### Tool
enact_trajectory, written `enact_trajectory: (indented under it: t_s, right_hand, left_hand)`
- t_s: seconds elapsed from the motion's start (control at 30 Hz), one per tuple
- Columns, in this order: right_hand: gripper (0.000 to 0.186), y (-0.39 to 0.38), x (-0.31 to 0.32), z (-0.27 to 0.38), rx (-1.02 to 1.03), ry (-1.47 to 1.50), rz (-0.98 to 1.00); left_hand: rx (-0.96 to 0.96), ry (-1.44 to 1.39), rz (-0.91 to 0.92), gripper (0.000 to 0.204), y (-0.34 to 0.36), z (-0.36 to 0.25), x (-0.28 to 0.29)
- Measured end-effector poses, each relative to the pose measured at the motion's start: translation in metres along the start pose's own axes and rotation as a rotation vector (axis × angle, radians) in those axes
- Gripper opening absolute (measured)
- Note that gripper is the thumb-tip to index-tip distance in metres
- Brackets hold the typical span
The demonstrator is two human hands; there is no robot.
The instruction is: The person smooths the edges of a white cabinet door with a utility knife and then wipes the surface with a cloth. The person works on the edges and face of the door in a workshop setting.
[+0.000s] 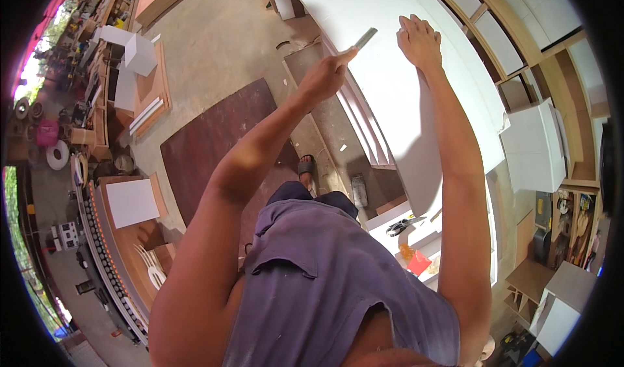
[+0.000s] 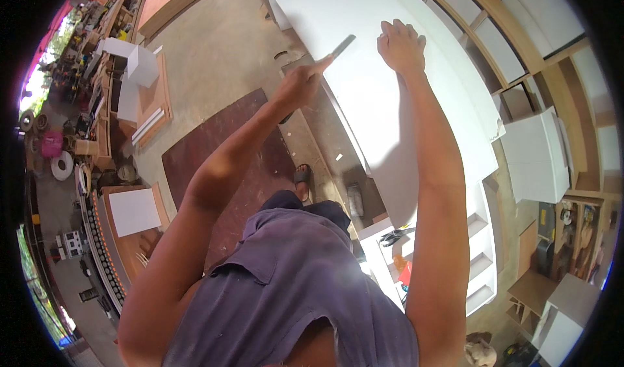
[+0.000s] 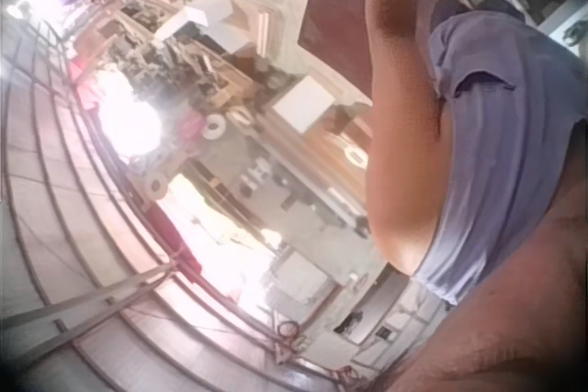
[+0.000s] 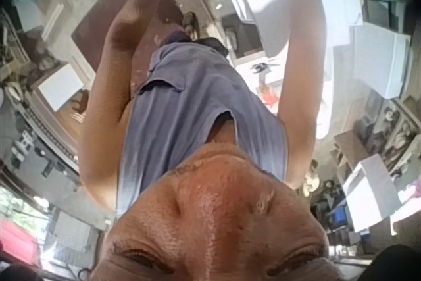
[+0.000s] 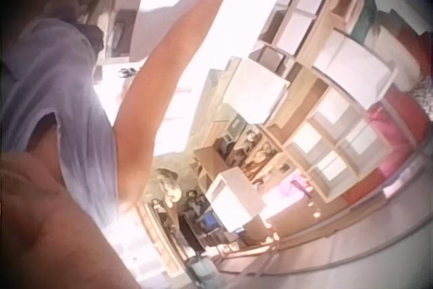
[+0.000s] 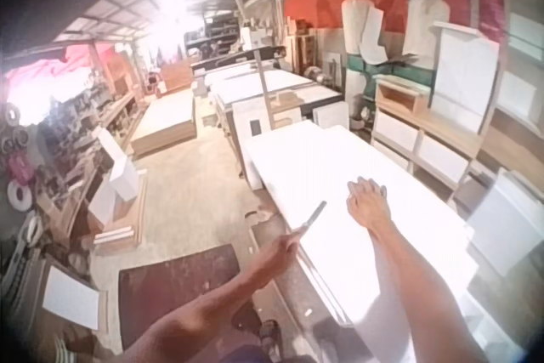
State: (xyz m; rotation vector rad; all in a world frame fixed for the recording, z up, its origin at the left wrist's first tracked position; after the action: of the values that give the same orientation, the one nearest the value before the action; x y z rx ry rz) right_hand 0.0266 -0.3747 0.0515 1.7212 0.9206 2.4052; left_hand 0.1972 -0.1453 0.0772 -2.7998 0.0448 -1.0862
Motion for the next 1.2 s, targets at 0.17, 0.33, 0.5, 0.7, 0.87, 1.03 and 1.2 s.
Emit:
enact_trajectory:
  t_s: [0.17, 0.33, 0.5, 0.7, 0.87, 1.03, 1.2]
  right_hand:
    - [0.035, -0.003, 0.003, -0.004, -0.044, -0.032, 0.045]
    - [0.044, 0.008, -0.003, -0.006, -0.029, -0.048, 0.059]
    - [0.046, 0.023, 0.000, -0.010, -0.188, 0.008, 0.196]
    - [0.044, 0.075, -0.043, -0.005, -0.082, 0.115, 0.139]
    - [0.045, 0.067, -0.059, 0.017, -0.045, -0.057, 0.135]
    - [0.044, 0.076, -0.056, 0.026, -0.039, -0.060, 0.185]
    - [0.043, 0.074, -0.056, 0.017, -0.056, -0.111, 0.125]
  left_hand:
    - [-0.307, 0.059, 0.145, 0.036, -0.041, 0.023, -0.047]
    - [-0.277, -0.045, -0.059, 0.063, 0.015, 0.024, 0.022]
    - [-0.153, -0.289, 0.085, 0.059, 0.026, 0.014, 0.052]
    - [-0.334, -0.056, 0.185, 0.055, -0.031, 0.046, -0.001]
    - [-0.372, 0.015, 0.094, 0.053, -0.034, 0.045, -0.008]
    - [-0.285, 0.047, -0.200, 0.052, 0.037, 0.044, 0.035]
    - [-0.489, -0.125, -0.143, 0.044, -0.059, 0.050, -0.039]
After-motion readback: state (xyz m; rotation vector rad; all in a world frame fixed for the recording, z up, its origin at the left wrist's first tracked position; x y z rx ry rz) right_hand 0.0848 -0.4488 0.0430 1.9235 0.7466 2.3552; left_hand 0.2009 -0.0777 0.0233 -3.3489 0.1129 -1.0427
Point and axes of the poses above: each hand's wrist, its own y-axis towards the middle knuckle, its own x-axis out of the back of the hand, z = x × y, the point moved 1 cm from there along y, towards the middle knuckle, and after that the axes turned 14 degrees about -x, right-handed, at the moved point
